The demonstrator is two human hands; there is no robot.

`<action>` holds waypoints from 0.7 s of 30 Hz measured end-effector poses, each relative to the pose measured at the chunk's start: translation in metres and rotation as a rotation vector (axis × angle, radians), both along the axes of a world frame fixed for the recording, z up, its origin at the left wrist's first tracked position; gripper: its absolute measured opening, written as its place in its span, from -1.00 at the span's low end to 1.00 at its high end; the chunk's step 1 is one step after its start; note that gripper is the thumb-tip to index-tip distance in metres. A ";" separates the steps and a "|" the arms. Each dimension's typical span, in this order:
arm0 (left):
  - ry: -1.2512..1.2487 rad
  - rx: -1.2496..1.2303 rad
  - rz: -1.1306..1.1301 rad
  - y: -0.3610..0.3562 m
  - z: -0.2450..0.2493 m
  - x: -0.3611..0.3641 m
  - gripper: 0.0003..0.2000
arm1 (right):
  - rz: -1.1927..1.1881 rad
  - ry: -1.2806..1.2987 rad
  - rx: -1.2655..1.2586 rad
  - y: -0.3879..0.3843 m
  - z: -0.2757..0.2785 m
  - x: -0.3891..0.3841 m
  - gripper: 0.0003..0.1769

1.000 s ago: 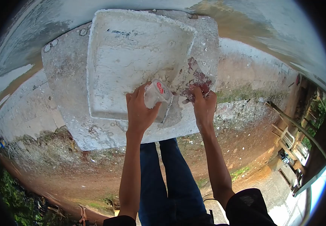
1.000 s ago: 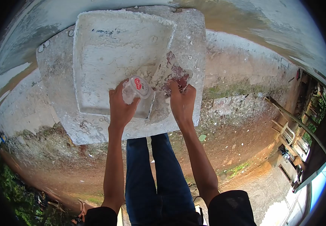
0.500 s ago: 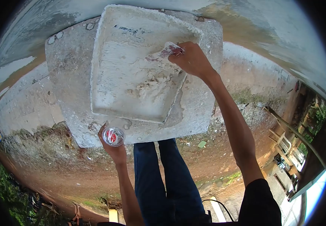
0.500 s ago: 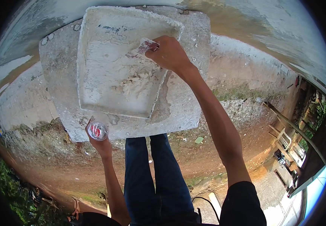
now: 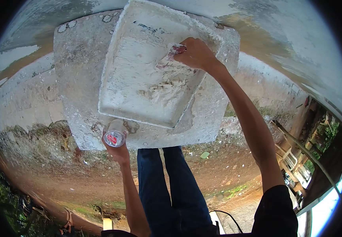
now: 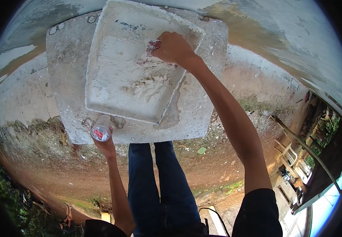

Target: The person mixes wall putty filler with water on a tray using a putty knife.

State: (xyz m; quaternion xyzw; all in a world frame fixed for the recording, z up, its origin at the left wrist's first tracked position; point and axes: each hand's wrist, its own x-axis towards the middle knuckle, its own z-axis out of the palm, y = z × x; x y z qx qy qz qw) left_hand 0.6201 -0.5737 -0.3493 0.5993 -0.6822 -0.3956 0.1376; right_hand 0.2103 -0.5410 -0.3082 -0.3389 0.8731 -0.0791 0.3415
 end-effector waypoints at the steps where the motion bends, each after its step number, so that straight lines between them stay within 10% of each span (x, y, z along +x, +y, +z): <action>1: -0.019 0.026 0.006 0.001 0.003 -0.002 -0.35 | 0.005 0.002 0.001 -0.001 -0.001 -0.002 -0.56; 5: -0.161 -0.006 0.058 0.024 0.003 0.012 -0.39 | 0.070 -0.121 -0.022 0.000 -0.002 -0.013 -0.50; 11: 0.151 0.891 0.102 0.090 0.037 -0.030 -0.63 | 0.241 -0.121 -0.162 0.000 -0.006 -0.015 -0.59; 21: 0.364 0.653 0.173 0.090 0.007 -0.094 -0.78 | 0.454 -0.088 -0.061 -0.027 0.001 -0.002 -0.53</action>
